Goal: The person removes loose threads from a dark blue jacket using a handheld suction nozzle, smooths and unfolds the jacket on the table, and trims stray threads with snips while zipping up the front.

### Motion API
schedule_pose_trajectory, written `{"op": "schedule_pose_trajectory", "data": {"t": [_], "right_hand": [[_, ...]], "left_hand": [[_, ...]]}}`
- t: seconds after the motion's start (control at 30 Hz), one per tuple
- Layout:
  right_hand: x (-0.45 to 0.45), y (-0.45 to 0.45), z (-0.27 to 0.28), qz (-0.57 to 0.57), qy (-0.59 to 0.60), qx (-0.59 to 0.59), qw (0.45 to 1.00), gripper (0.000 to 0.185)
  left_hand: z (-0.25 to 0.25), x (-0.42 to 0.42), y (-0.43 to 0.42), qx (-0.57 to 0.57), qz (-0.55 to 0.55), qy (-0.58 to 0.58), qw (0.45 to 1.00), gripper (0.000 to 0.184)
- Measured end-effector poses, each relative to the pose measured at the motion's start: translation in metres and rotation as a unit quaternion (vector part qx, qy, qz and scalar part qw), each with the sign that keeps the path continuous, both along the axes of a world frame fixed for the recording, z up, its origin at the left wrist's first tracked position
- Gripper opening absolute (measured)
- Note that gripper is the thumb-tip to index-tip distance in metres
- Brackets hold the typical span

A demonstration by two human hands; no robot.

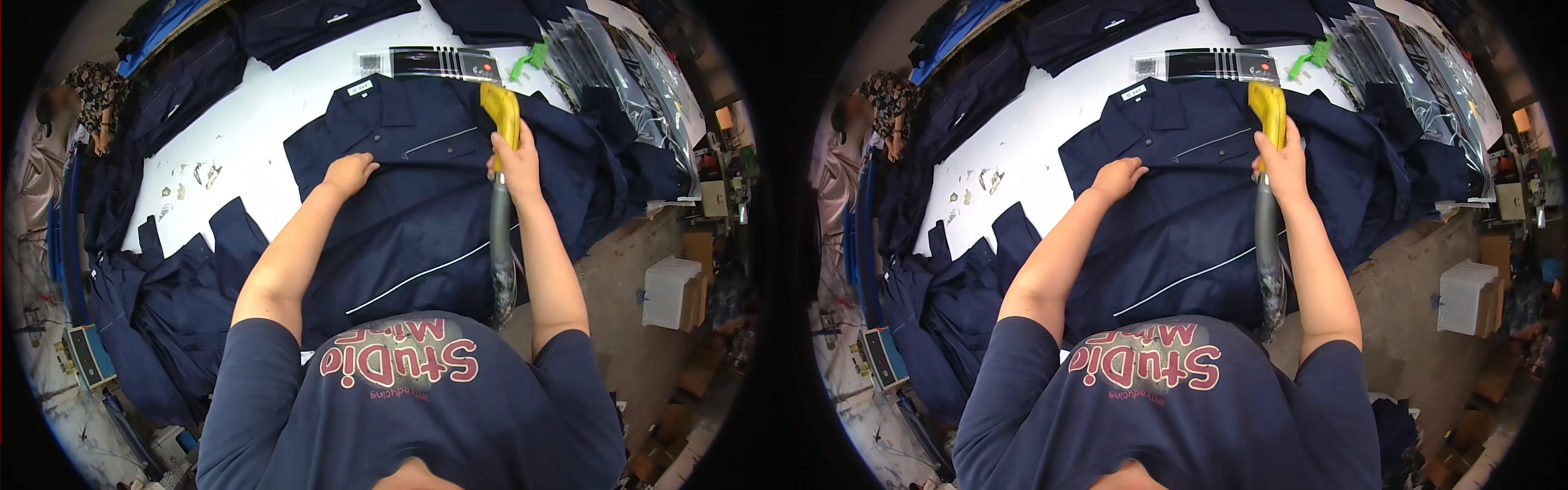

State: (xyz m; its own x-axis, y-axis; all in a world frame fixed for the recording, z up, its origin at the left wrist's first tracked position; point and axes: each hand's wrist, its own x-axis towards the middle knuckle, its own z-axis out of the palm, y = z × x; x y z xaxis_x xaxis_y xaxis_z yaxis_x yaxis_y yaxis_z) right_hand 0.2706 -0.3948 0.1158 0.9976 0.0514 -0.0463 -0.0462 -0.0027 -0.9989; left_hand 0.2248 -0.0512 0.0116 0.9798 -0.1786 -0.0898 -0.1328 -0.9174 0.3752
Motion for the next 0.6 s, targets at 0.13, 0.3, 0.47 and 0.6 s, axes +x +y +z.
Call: {"op": "schedule_pose_trajectory", "data": {"t": [0.13, 0.3, 0.47, 0.6], "right_hand": [[-0.036, -0.015, -0.005, 0.113, 0.083, -0.108, 0.984, 0.072], [0.01, 0.015, -0.047, 0.145, 0.105, -0.172, 0.969, 0.055], [0.059, 0.033, -0.056, -0.051, -0.028, -0.113, 0.992, 0.05], [0.039, 0.015, -0.01, -0.043, -0.069, -0.056, 0.995, 0.056]], "left_hand": [[0.005, -0.026, 0.002, -0.01, 0.0, 0.051, 0.999, 0.036], [-0.014, -0.049, -0.019, 0.05, 0.0, 0.095, 0.994, 0.038], [-0.009, -0.064, -0.015, 0.006, 0.047, 0.072, 0.996, 0.039], [0.002, -0.058, -0.002, -0.007, 0.052, -0.009, 0.999, 0.036]]}}
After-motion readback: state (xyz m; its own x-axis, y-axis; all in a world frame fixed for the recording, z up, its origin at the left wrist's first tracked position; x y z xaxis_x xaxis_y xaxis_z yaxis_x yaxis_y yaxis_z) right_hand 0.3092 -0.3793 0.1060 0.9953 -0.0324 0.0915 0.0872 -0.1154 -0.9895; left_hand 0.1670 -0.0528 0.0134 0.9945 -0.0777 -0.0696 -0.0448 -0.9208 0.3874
